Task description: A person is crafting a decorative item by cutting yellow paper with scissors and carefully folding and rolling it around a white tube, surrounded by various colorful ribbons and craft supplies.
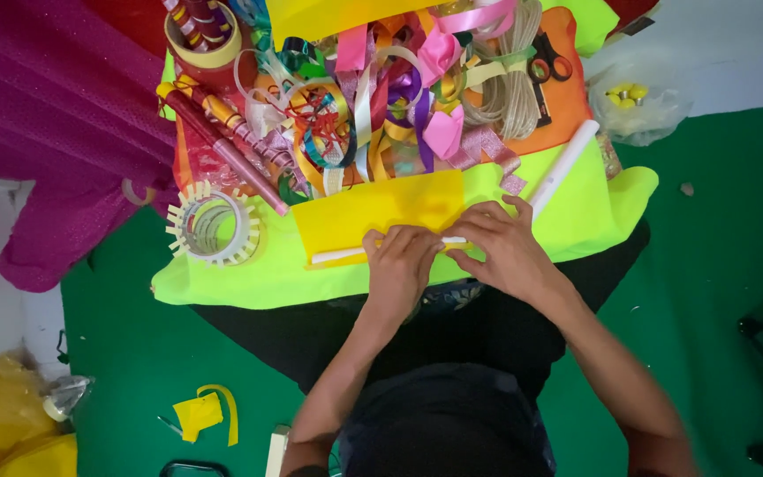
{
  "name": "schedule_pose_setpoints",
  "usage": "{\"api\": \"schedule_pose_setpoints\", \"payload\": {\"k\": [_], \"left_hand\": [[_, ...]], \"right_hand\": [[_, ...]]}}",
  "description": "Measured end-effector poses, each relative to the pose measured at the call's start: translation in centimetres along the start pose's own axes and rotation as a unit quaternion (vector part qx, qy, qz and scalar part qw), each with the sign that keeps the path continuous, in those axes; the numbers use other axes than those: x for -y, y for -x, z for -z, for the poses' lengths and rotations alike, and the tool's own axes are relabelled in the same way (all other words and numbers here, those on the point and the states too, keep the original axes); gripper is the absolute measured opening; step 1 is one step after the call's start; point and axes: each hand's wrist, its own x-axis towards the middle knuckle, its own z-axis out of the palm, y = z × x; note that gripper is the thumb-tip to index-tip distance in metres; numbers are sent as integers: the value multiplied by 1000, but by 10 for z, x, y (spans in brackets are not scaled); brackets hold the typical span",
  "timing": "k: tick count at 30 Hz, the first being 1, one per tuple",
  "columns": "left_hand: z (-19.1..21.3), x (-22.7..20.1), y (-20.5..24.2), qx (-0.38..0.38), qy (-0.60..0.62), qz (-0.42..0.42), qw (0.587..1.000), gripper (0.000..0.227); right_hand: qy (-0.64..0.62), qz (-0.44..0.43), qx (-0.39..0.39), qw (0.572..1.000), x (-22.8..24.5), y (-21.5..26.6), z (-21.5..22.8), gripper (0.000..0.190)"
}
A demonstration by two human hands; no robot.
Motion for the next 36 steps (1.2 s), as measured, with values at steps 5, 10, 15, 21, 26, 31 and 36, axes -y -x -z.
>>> {"api": "schedule_pose_setpoints", "payload": {"k": [5, 10, 15, 21, 26, 31, 36], "left_hand": [[-1, 0, -1, -11, -1, -5, 1000, 10], [1, -2, -5, -14, -14, -13, 1000, 12], [2, -6, -3, 1, -14, 5, 1000, 12], [1, -9, -3, -18, -37, -5, 999, 9], [8, -16, -5, -18, -2, 12, 1000, 10], [14, -18, -4, -56, -5, 29, 998, 3], [28, -21, -7, -69, 51, 48, 995, 16]], "right_hand": [[-7, -2, -8, 1000, 0, 2, 5, 13], [-38, -28, -4, 999, 3, -1, 11, 5], [-49, -42, -2, 998, 2, -2, 9, 11], [-74, -56, -7, 996, 13, -7, 16, 16], [-55, -44, -14, 997, 10, -4, 12, 14], [-23, -8, -5, 1000, 10, -4, 9, 13], [0, -31, 0, 1000, 16, -5, 11, 6]]}}
